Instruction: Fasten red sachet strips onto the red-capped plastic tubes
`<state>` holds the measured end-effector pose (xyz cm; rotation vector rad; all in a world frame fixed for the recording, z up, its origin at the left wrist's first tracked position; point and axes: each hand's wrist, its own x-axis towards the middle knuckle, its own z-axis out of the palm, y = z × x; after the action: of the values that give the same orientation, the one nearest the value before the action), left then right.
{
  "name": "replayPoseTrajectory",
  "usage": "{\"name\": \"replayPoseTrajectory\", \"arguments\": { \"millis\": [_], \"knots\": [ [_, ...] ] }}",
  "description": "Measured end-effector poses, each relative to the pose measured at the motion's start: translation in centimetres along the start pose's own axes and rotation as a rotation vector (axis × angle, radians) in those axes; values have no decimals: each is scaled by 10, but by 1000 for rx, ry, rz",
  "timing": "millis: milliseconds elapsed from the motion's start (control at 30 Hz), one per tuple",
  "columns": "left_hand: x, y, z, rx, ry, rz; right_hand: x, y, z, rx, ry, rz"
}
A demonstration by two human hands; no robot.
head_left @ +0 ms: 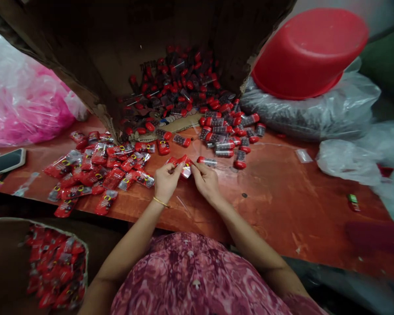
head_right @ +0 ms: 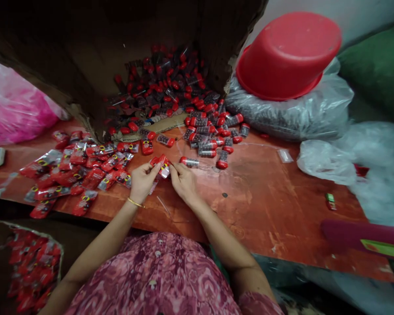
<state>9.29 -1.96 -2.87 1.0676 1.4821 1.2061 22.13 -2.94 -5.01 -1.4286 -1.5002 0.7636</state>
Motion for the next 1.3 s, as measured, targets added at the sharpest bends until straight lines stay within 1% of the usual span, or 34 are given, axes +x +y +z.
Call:
{"name": "replayPoseTrajectory", "arguments": {
  "millis": [67, 100, 167, 233, 300, 400, 500, 567, 600, 667, 733, 767, 833, 900, 967, 1000, 1067, 1100, 1167, 1233, 1300],
  "knots": [
    [6, -1, -4, 136, 55, 147, 6, 3, 0, -54, -22, -1],
    [9, -1, -5, 168, 79, 189, 9, 5, 1, -57, -24, 5],
    [13, -1, -8, 189, 83, 216, 12, 8, 3, -34, -16, 10],
    [14, 0, -8, 167, 44, 212, 14, 9, 6, -9, 2, -12],
    [13, -1, -6, 99, -6, 191, 14, 9, 7, -1, 22, -64],
    [11, -2, 0, -43, -21, 98, 15, 4, 6, 13, 63, -148],
    [7, -2, 6, -147, -30, 13, 15, -1, 4, 36, 65, -173],
    [2, 0, 8, -235, -72, -36, 15, -3, 2, 14, 68, -184],
    [-1, 1, 8, -289, -100, -89, 15, -4, 1, -7, 75, -196],
    [-6, 6, 6, -388, -161, -260, 13, -5, -1, -51, 70, -228],
    [-10, 11, 3, -445, -210, -430, 11, -6, -2, -72, 19, -249],
    [-11, 13, 2, -457, -225, -482, 9, -7, -1, -80, -11, -251],
    [-11, 15, 0, -465, -218, -501, 7, -8, 1, -105, -58, -245],
    [-10, 16, 1, -469, -173, -455, 6, -10, 0, -148, -92, -251],
    [-8, 16, 1, -486, -126, -431, 11, -9, -7, -223, -121, -281],
    [-6, 16, 1, -501, -109, -443, 14, -7, -13, -290, -127, -294],
    [-3, 17, -1, -537, -78, -496, 23, 2, -28, -498, -111, -285],
    [-2, 17, -2, -553, -61, -519, 27, 7, -37, -624, -103, -257],
    [1, 17, -3, -576, -35, -540, 32, 21, -51, -830, -130, -187],
    [2, 17, -4, -582, -38, -555, 32, 33, -60, -930, -160, -138],
    [1, 17, -3, -580, -52, -573, 27, 42, -63, -940, -159, -123]
  ]
}}
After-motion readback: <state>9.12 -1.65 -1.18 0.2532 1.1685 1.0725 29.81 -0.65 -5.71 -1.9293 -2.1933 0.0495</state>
